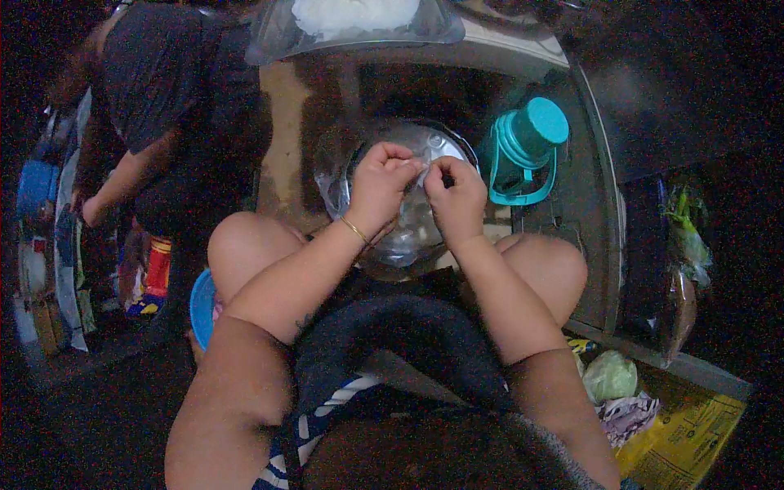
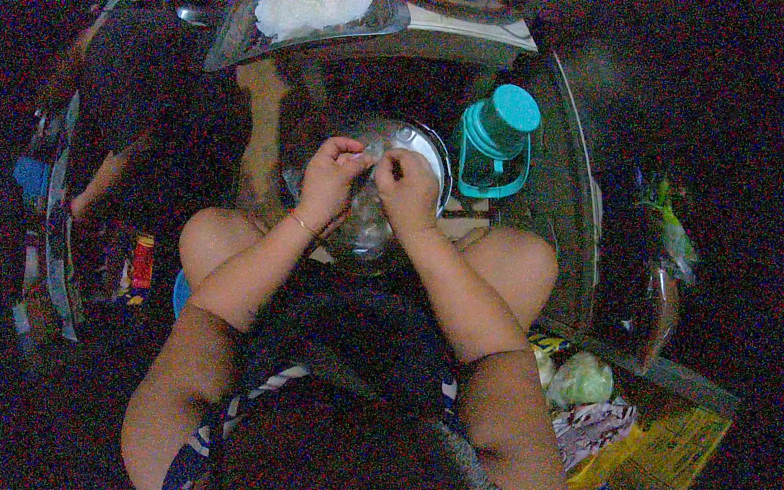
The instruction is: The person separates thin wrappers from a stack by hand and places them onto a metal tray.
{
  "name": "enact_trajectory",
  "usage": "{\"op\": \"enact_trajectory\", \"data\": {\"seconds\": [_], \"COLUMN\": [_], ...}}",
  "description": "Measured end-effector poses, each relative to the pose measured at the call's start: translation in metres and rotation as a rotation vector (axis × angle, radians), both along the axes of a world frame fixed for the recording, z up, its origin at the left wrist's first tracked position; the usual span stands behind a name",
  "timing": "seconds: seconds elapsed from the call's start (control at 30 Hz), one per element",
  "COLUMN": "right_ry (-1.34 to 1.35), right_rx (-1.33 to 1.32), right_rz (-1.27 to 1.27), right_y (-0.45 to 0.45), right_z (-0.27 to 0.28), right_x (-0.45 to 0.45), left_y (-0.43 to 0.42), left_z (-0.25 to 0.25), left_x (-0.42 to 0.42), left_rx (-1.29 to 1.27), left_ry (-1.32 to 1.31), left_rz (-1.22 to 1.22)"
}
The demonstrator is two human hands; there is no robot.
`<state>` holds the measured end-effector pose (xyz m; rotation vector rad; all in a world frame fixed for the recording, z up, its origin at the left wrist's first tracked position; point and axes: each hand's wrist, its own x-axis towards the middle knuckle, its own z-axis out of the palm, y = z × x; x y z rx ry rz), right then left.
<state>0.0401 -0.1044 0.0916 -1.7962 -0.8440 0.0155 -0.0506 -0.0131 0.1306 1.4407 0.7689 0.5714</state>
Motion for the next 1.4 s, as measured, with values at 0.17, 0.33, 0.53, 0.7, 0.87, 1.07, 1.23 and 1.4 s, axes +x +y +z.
{"op": "enact_trajectory", "data": {"seconds": [0.17,0.33,0.53,0.7,0.87,1.07,1.23,1.4], "right_ry": [0.072,0.209,0.419,0.467,0.756,1.078,1.015,0.737], "right_rx": [-0.023,0.010,0.129,0.107,-0.023,-0.068,-0.044,-0.053], "right_rz": [-0.001,-0.010,0.033,0.019,0.122,0.258,0.272,0.237], "right_y": [0.000,0.002,0.004,0.004,0.004,0.004,0.001,0.006], "right_z": [0.004,-0.002,-0.013,-0.009,-0.031,-0.028,-0.018,-0.048], "right_x": [0.002,0.005,0.007,0.000,0.010,0.006,0.004,0.014], "left_y": [0.001,0.004,0.004,0.007,0.008,0.009,0.011,0.017], "left_z": [-0.005,-0.016,-0.011,-0.014,-0.016,-0.008,-0.019,-0.028], "left_x": [0.002,0.003,0.005,0.008,0.008,0.006,0.006,0.006], "left_rx": [-0.047,-0.196,-0.144,-0.032,0.019,0.003,0.145,0.528], "left_ry": [-0.055,-0.181,-0.173,-0.128,-0.096,0.018,0.037,0.065], "left_rz": [0.013,0.029,0.035,-0.029,0.000,-0.015,0.003,0.066]}}
